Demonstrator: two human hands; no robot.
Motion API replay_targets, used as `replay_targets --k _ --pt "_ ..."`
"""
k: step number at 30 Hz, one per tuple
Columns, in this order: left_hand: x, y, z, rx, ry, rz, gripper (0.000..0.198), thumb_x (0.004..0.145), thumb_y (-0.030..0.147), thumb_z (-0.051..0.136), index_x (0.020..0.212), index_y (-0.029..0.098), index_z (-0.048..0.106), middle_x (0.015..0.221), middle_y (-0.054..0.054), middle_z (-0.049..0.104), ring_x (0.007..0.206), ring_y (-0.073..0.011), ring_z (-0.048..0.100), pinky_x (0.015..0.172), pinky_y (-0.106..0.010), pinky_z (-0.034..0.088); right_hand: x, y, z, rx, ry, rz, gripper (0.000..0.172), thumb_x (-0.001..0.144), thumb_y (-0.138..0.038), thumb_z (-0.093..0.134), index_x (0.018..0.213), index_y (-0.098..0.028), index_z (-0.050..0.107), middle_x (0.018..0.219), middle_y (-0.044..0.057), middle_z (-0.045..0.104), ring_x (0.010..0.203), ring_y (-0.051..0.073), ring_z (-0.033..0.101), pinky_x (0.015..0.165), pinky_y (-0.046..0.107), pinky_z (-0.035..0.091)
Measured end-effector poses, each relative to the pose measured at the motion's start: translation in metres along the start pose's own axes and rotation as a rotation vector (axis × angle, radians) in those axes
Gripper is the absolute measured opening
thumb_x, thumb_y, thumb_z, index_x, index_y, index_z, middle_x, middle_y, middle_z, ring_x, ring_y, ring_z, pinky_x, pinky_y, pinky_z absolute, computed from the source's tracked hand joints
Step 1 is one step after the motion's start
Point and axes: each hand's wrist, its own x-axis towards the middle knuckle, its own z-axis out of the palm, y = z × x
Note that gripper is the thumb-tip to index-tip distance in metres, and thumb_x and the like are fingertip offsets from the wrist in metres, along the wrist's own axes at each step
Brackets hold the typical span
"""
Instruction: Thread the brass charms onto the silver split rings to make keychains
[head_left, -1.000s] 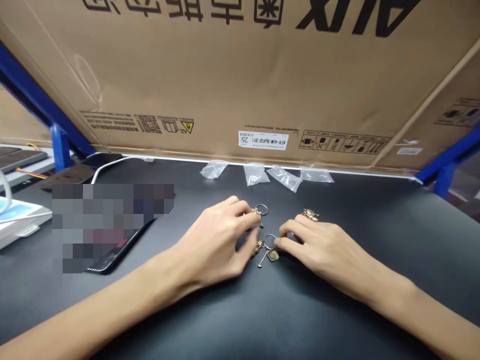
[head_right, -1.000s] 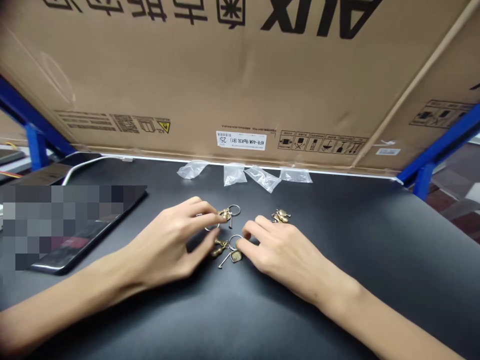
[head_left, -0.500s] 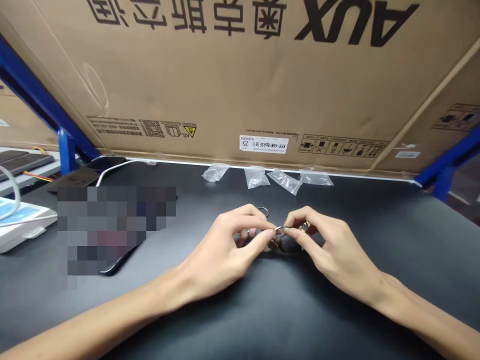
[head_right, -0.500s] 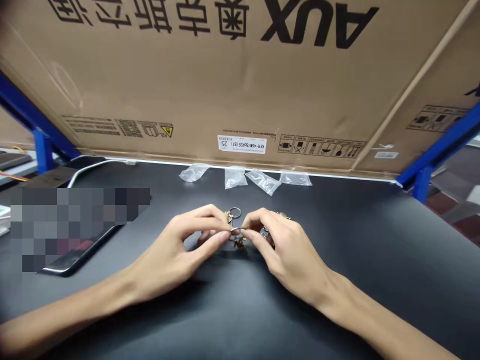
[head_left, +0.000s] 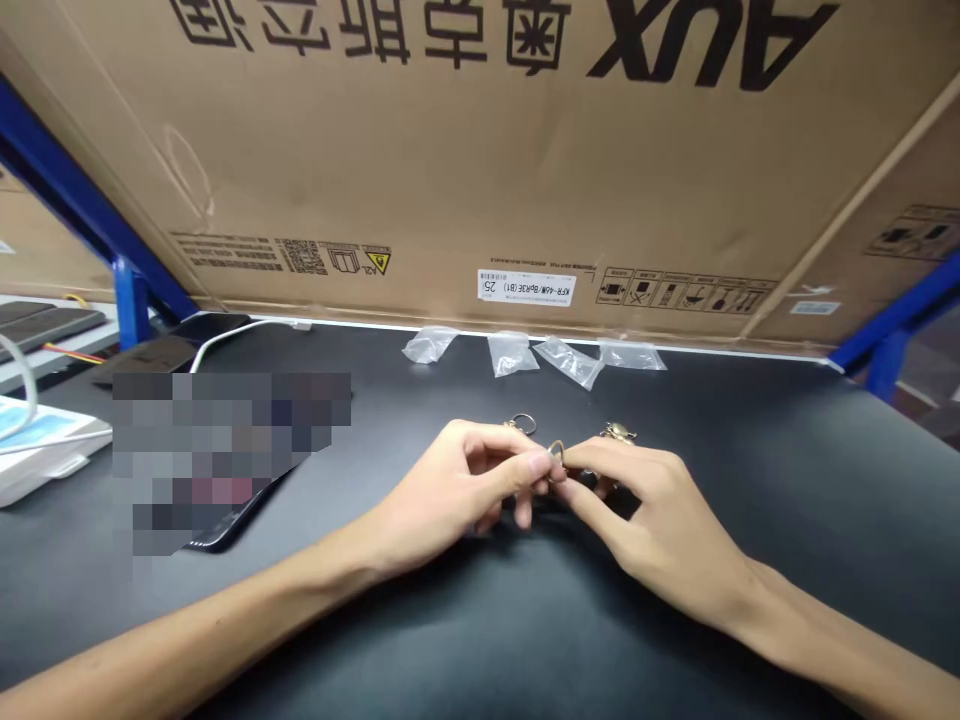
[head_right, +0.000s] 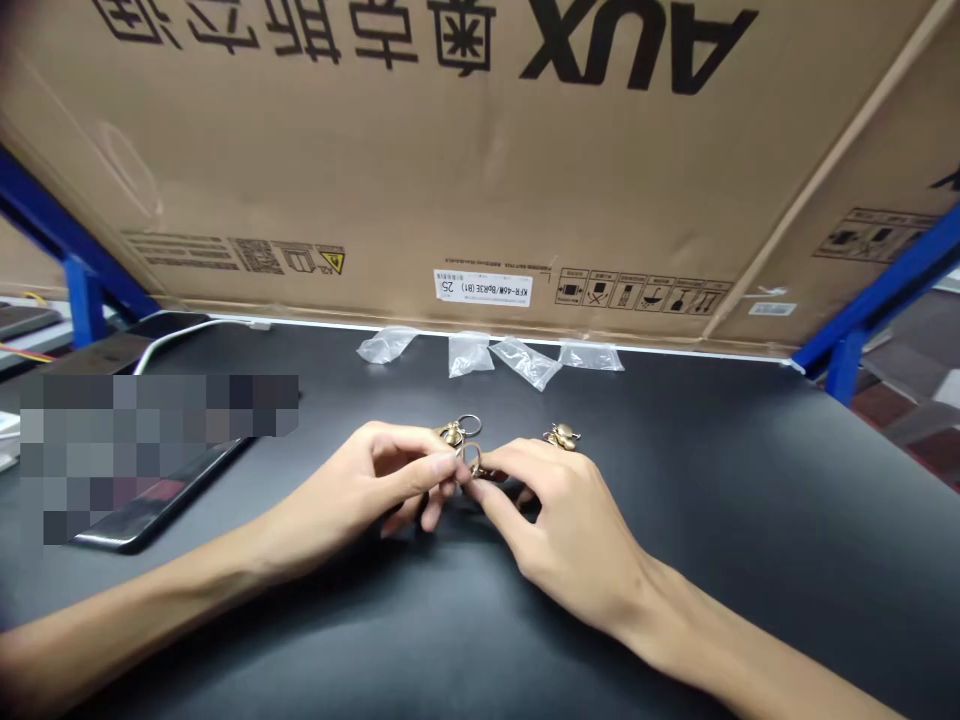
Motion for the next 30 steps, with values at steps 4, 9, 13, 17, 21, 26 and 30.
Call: replay_targets --k 4,9,13,17,21,26,30 --pt "0.000 0.000 0.000 0.015 0.025 0.002 0.034 0.090 0.045 0.057 0.088 0.015 0.070 0.061 0.001 0.062 0.046 -0.0048 0.041 0.043 -0.016 0.034 0.000 0.005 -0.002 -0.068 0.051 -0.055 0.020 0.096 -0.026 0.053 0.106 -0.023 0.070 0.104 0.005 0.071 0.089 0.020 0.064 0.085 0.036 0.048" --pt "0.001 0.000 0.002 0.082 0.111 0.041 0.034 0.090 0.047 0.058 0.089 0.015 0.072 0.064 -0.003 0.070 0.045 -0.0065 0.048 0.042 -0.017 0.036 -0.001 0.005 -0.003 -0.044 0.050 -0.048 0.020 0.096 -0.026 0.052 0.105 -0.024 0.070 0.103 0.005 0.070 0.087 0.020 0.064 0.084 0.036 0.048" --pt "0.000 -0.001 0.003 0.045 0.080 0.046 0.031 0.091 0.044 0.058 0.091 0.016 0.070 0.070 -0.005 0.073 0.051 -0.0100 0.058 0.042 -0.017 0.038 0.000 0.000 -0.004 0.038 0.011 0.020 0.019 0.096 -0.028 0.053 0.101 -0.024 0.071 0.095 0.003 0.071 0.078 0.018 0.061 0.075 0.032 0.047" --pt "-0.001 -0.002 0.003 0.024 0.059 0.054 0.025 0.088 0.039 0.062 0.096 0.017 0.070 0.074 -0.005 0.075 0.059 -0.0128 0.064 0.041 -0.017 0.039 0.002 -0.004 -0.006 0.130 -0.044 0.097 0.021 0.096 -0.031 0.053 0.091 -0.024 0.072 0.084 0.000 0.070 0.071 0.016 0.055 0.069 0.029 0.044" --pt "-0.002 0.002 0.005 0.058 0.086 0.076 0.021 0.089 0.036 0.062 0.091 0.017 0.071 0.071 -0.003 0.074 0.059 -0.0123 0.065 0.044 -0.017 0.043 0.003 -0.006 -0.007 0.177 -0.093 0.136 0.023 0.096 -0.032 0.053 0.083 -0.023 0.070 0.082 -0.001 0.069 0.072 0.015 0.054 0.068 0.028 0.042" --pt "-0.005 0.000 0.008 0.136 0.131 0.194 0.015 0.089 0.030 0.061 0.085 0.016 0.068 0.073 -0.002 0.072 0.068 -0.0139 0.069 0.061 -0.022 0.053 0.003 -0.009 -0.007 0.211 -0.127 0.120 0.024 0.097 -0.030 0.051 0.083 -0.022 0.069 0.083 -0.001 0.068 0.072 0.014 0.055 0.068 0.028 0.042" --pt "-0.004 -0.007 0.009 0.398 0.236 0.496 0.007 0.085 0.017 0.060 0.080 0.016 0.065 0.073 -0.002 0.067 0.059 -0.0099 0.063 0.052 -0.018 0.049 0.002 -0.012 -0.007 0.172 -0.103 0.085 0.023 0.096 -0.028 0.052 0.078 -0.021 0.064 0.076 -0.002 0.064 0.070 0.014 0.053 0.067 0.027 0.041"
